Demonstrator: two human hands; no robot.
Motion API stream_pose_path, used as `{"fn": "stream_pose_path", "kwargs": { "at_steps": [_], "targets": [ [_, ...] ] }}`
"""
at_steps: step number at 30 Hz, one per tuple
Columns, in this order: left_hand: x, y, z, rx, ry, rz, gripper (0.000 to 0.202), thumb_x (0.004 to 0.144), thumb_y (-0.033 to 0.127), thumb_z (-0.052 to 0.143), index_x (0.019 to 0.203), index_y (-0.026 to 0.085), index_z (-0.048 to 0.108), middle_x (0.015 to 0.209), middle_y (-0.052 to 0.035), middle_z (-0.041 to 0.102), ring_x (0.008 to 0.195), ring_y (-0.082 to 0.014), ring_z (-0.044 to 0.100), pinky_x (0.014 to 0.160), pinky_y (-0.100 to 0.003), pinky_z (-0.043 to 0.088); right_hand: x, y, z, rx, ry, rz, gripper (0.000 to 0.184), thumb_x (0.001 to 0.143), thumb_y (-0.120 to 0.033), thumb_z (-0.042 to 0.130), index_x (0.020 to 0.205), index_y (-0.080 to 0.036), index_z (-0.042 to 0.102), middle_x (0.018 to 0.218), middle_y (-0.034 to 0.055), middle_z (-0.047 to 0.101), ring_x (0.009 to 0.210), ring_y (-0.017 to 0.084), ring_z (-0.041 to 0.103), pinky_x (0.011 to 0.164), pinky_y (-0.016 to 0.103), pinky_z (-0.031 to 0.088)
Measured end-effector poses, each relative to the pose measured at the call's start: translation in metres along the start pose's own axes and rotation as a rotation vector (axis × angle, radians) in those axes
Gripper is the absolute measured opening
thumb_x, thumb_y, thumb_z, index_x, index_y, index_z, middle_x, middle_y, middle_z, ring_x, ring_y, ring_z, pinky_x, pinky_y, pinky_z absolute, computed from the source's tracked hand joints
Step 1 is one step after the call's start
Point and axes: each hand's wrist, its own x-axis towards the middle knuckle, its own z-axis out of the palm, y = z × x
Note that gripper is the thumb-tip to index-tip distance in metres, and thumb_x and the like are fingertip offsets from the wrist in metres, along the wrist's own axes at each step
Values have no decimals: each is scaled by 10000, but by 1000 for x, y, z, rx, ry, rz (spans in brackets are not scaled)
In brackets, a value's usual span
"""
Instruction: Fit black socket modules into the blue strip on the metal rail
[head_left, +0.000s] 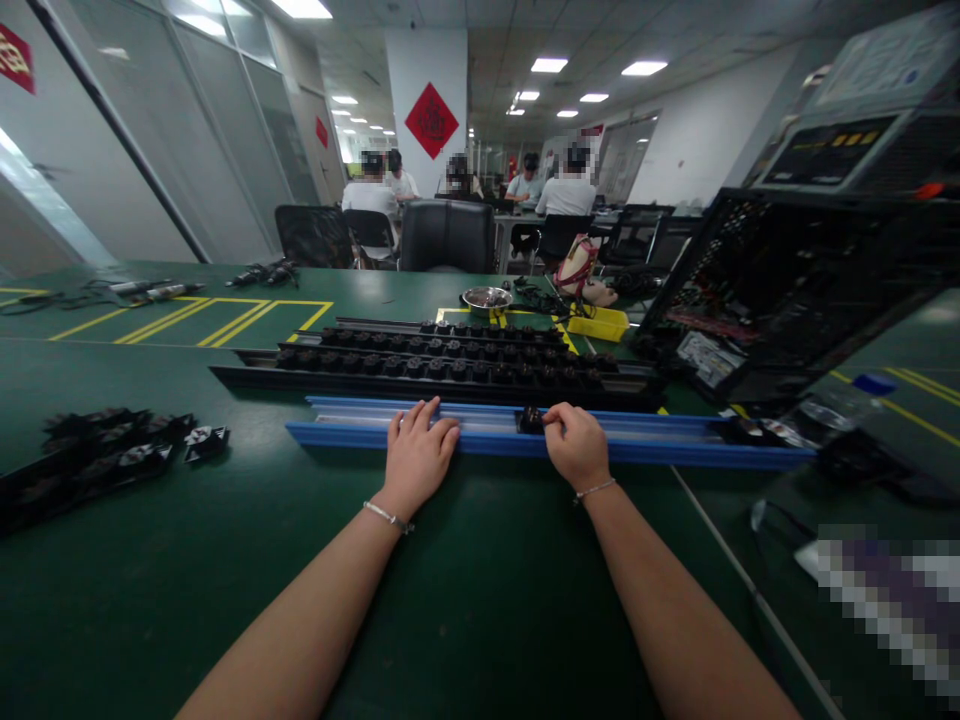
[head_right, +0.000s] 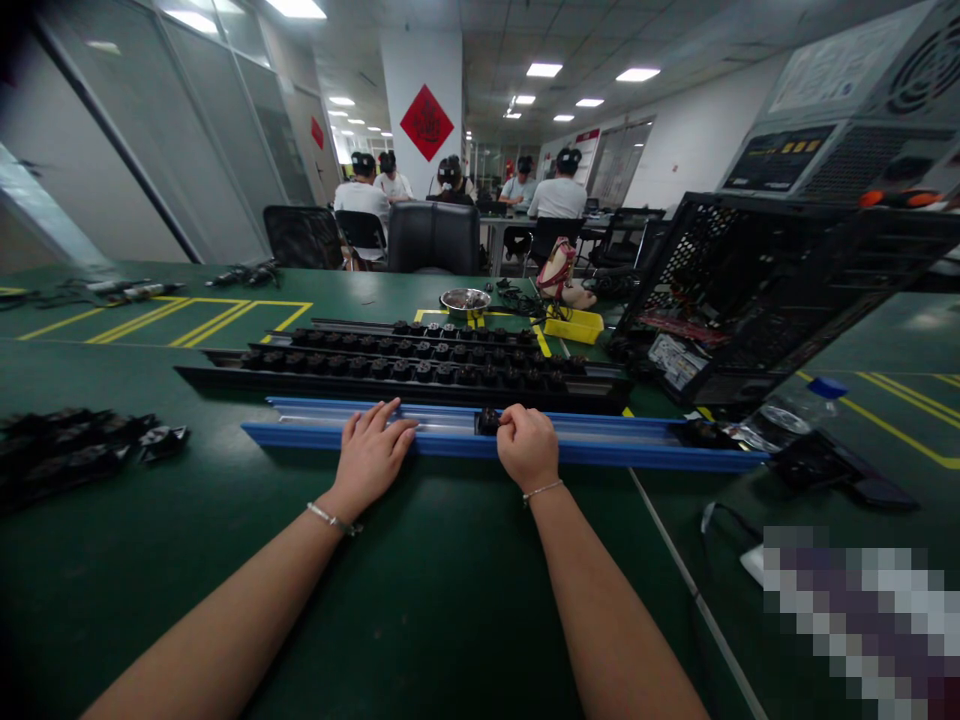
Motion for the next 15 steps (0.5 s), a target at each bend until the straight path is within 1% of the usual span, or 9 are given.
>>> {"fn": "stream_pose_path", "kwargs": {
  "at_steps": [11, 15],
  "targets": [
    [0, 0, 1, -7, 7, -3, 353, 902, 413, 339, 1039, 326, 653, 1366, -25, 483, 1279, -243, 380, 1060, -479, 246, -1, -4, 2, 3, -62, -61, 168, 734, -133, 435, 717, -200, 588, 688, 33, 603, 679, 176, 534, 679, 286, 397],
    [0, -1, 1, 1, 3, -2, 361, 905, 421, 328, 1056, 329, 642, 1370, -28, 478, 1280, -244, 378, 1055, -483, 249, -2, -4, 4, -5, -78, -114, 175, 734, -136, 440, 736, -195, 605, 709, 42, 622, 702, 187, 544, 689, 299, 404]
  ]
}}
